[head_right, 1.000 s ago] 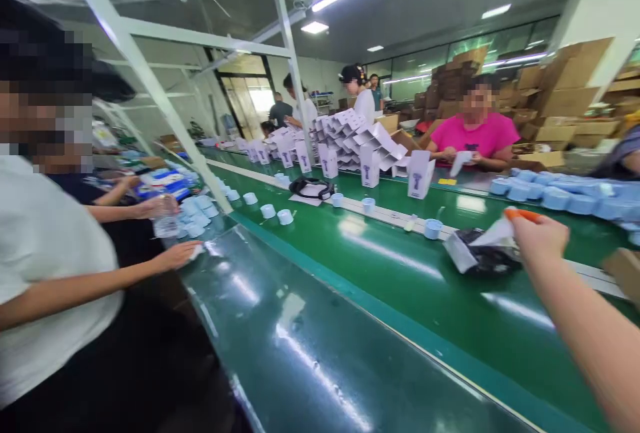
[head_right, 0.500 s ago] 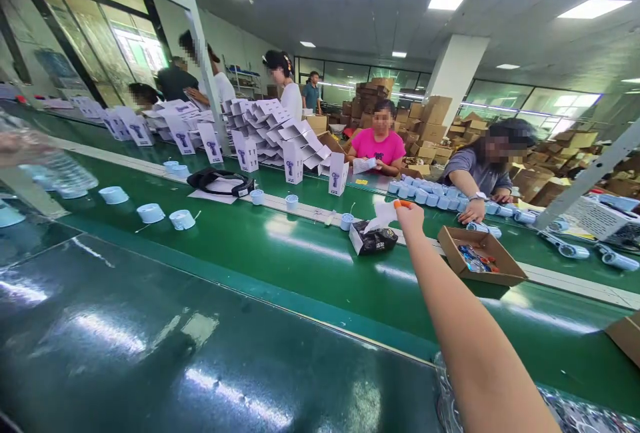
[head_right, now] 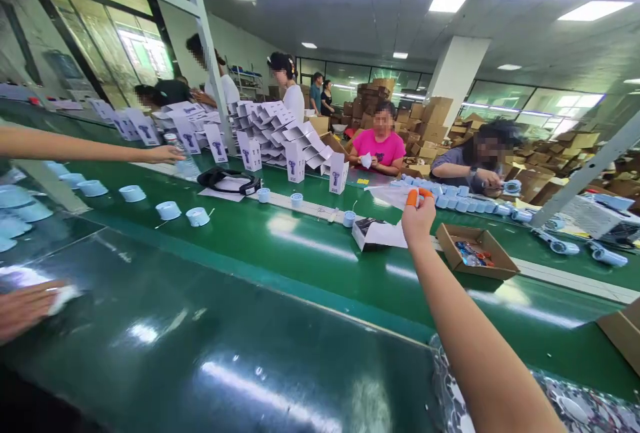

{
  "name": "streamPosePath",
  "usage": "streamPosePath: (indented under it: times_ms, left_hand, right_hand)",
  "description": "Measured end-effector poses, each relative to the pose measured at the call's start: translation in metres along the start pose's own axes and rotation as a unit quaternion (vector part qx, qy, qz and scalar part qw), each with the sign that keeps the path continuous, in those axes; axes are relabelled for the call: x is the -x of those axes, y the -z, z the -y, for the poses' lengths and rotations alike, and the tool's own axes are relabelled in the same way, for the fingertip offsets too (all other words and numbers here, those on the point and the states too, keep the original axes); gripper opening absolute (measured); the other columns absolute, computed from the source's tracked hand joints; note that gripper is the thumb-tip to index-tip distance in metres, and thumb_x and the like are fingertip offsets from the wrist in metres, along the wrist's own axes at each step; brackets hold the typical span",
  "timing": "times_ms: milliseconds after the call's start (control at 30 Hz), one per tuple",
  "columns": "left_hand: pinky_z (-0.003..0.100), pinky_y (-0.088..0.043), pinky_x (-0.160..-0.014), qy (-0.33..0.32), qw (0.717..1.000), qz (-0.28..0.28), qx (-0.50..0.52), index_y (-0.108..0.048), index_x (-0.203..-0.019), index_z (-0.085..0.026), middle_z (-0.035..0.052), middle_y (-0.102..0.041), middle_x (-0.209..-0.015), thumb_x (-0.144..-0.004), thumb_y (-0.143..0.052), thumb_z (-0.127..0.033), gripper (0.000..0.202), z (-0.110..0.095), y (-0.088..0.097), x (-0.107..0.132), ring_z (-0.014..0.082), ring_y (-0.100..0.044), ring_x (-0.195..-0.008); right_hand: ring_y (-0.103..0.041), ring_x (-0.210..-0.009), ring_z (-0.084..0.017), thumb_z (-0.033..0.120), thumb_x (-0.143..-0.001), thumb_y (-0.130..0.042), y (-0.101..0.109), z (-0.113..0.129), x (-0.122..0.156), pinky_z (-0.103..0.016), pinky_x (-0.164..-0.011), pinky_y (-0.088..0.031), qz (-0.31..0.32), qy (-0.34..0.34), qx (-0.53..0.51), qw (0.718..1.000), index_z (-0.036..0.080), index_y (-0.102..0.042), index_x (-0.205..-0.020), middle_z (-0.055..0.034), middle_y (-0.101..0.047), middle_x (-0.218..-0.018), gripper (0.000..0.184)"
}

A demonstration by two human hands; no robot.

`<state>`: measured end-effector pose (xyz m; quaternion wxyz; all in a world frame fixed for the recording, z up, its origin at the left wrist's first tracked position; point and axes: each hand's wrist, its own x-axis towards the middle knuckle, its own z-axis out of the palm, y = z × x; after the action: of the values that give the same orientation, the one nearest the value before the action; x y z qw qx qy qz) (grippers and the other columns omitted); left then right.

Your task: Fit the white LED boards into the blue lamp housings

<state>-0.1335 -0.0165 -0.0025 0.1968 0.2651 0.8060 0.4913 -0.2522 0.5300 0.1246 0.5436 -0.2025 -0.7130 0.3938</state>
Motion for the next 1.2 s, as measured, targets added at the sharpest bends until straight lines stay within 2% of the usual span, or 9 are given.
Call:
streamPosePath:
  times_ms: [133,267,433,600,733,867,933,1067,1200]
  left_hand:
    - [0.022,-0.053,-0.081,0.005,0.997,-0.078,0.023,-0.077,-0.1,-0.019,0.0074,-0.075,-0.095,-0.08,-0.042,-0.064,0.06,0.015,0.123,0.003,0.0113,-0.066,-0.11]
    - [0.019,-0.048,-0.071,-0.029,0.999,-0.034,0.021,-0.067,-0.066,-0.011,0.0024,-0.07,-0.078,-0.088,-0.041,-0.055,0.056,0.031,0.237,0.007,0.0038,-0.066,-0.099]
    - [0.023,-0.046,-0.057,-0.052,0.998,-0.007,0.041,-0.053,-0.052,-0.02,-0.0033,-0.061,-0.064,-0.091,-0.04,-0.055,0.054,0.041,0.286,0.012,0.0075,-0.071,-0.097]
    - [0.027,-0.041,-0.057,-0.109,0.989,0.015,0.096,-0.056,-0.065,-0.017,0.0014,-0.064,-0.065,-0.102,-0.03,-0.049,0.056,0.046,0.251,0.022,0.0052,-0.071,-0.095]
    - [0.028,-0.049,-0.072,-0.099,0.993,0.025,0.054,-0.067,-0.071,-0.013,0.0001,-0.069,-0.074,-0.095,-0.019,-0.062,0.073,0.041,0.184,0.033,0.0075,-0.067,-0.11]
    - [0.027,-0.052,-0.084,-0.085,0.996,0.03,0.0,-0.072,-0.081,-0.017,0.0012,-0.074,-0.084,-0.097,-0.014,-0.057,0.073,0.055,0.105,0.052,0.0066,-0.065,-0.114]
    - [0.025,-0.054,-0.087,-0.078,0.996,0.031,-0.022,-0.073,-0.083,-0.02,-0.0007,-0.075,-0.085,-0.098,-0.02,-0.055,0.066,0.064,0.07,0.059,0.0072,-0.067,-0.111]
    - [0.024,-0.057,-0.088,-0.088,0.993,0.043,-0.067,-0.075,-0.089,-0.025,-0.0017,-0.076,-0.086,-0.098,-0.033,-0.05,0.05,0.061,0.015,0.052,0.0108,-0.07,-0.104]
    - [0.03,-0.059,-0.085,-0.13,0.986,0.073,-0.074,-0.075,-0.095,-0.026,0.0009,-0.076,-0.085,-0.097,-0.041,-0.049,0.041,0.025,-0.025,0.019,0.0164,-0.072,-0.099]
  right_hand:
    - [-0.057,-0.064,-0.02,0.055,-0.093,-0.052,0.037,0.034,0.107,-0.034,-0.064,-0.046,0.173,0.09,0.102,0.975,0.015,-0.066,-0.11,-0.0069,-0.066,-0.079,0.046]
    - [-0.072,-0.087,-0.027,0.039,-0.099,-0.043,0.092,0.041,0.262,-0.041,-0.076,-0.057,0.469,0.137,0.141,0.861,0.017,-0.067,-0.118,-0.0154,-0.076,-0.104,0.038]
    - [-0.035,-0.148,-0.031,0.031,-0.103,-0.039,0.155,0.043,0.397,-0.057,-0.119,-0.034,0.599,0.159,0.119,0.776,0.014,-0.049,-0.147,-0.0161,-0.042,-0.157,0.049]
    - [-0.023,-0.152,-0.034,0.058,-0.098,-0.047,0.142,0.103,0.439,-0.056,-0.123,-0.026,0.701,0.146,0.062,0.695,0.021,-0.033,-0.158,-0.0081,-0.029,-0.164,0.072]
    - [-0.025,-0.152,-0.029,0.053,-0.105,-0.03,0.065,0.146,0.444,-0.055,-0.124,-0.017,0.697,0.152,0.049,0.699,0.026,-0.043,-0.152,-0.0029,-0.04,-0.161,0.056]
    - [-0.029,-0.151,-0.026,0.054,-0.102,-0.037,0.015,0.128,0.403,-0.048,-0.125,-0.014,0.672,0.145,0.12,0.716,0.027,-0.048,-0.149,-0.002,-0.041,-0.16,0.055]
    - [-0.035,-0.148,-0.027,0.056,-0.099,-0.042,0.023,0.098,0.366,-0.042,-0.122,-0.023,0.62,0.079,0.202,0.754,0.019,-0.048,-0.149,-0.01,-0.041,-0.16,0.062]
    - [-0.026,-0.151,-0.037,0.037,-0.104,-0.024,0.064,0.045,0.312,-0.058,-0.12,-0.017,0.535,-0.025,0.312,0.784,-0.001,-0.029,-0.155,-0.027,-0.024,-0.163,0.064]
    - [-0.022,-0.153,-0.034,0.045,-0.101,-0.036,0.067,0.062,0.345,-0.051,-0.123,-0.019,0.524,-0.041,0.323,0.787,0.002,-0.027,-0.157,-0.0231,-0.021,-0.165,0.071]
